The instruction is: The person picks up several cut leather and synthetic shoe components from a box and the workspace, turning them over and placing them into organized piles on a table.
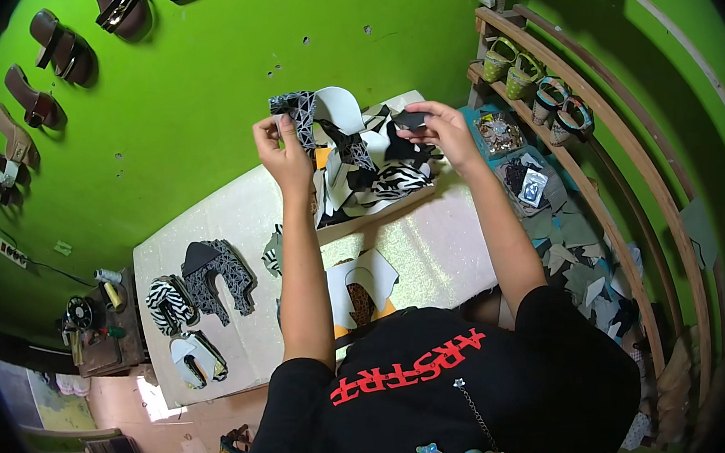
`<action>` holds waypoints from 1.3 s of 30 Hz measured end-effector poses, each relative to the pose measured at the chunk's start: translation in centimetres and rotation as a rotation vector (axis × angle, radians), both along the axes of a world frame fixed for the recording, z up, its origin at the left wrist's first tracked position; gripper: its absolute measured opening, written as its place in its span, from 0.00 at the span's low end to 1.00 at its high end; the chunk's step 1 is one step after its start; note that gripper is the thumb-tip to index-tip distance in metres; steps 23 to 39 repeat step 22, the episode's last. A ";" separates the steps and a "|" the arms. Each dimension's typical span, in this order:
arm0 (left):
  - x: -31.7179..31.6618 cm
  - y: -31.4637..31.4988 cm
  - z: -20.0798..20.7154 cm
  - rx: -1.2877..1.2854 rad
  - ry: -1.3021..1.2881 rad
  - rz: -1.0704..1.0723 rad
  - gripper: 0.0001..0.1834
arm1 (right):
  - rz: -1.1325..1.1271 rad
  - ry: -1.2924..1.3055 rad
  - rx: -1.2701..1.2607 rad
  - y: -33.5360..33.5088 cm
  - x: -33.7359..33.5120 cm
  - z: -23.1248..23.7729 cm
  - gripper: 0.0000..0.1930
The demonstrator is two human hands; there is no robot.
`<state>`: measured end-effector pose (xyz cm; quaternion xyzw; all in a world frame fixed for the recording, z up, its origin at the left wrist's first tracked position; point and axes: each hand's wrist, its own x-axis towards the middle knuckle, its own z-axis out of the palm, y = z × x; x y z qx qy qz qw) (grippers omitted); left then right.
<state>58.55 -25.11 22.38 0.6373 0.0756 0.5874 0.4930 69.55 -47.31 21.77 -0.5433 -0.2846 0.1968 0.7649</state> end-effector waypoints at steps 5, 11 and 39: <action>-4.0 0.7 -1.5 -0.122 0.049 -0.003 0.10 | -0.036 -0.257 -0.178 0.6 -3.4 0.0 0.18; -8.2 3.5 -6.0 -0.228 0.174 0.082 0.10 | -0.273 -0.242 -0.505 1.6 -7.8 -0.2 0.11; -17.1 6.5 -11.4 -0.408 0.352 0.105 0.11 | -0.749 -0.801 -1.279 4.1 -17.9 -2.0 0.08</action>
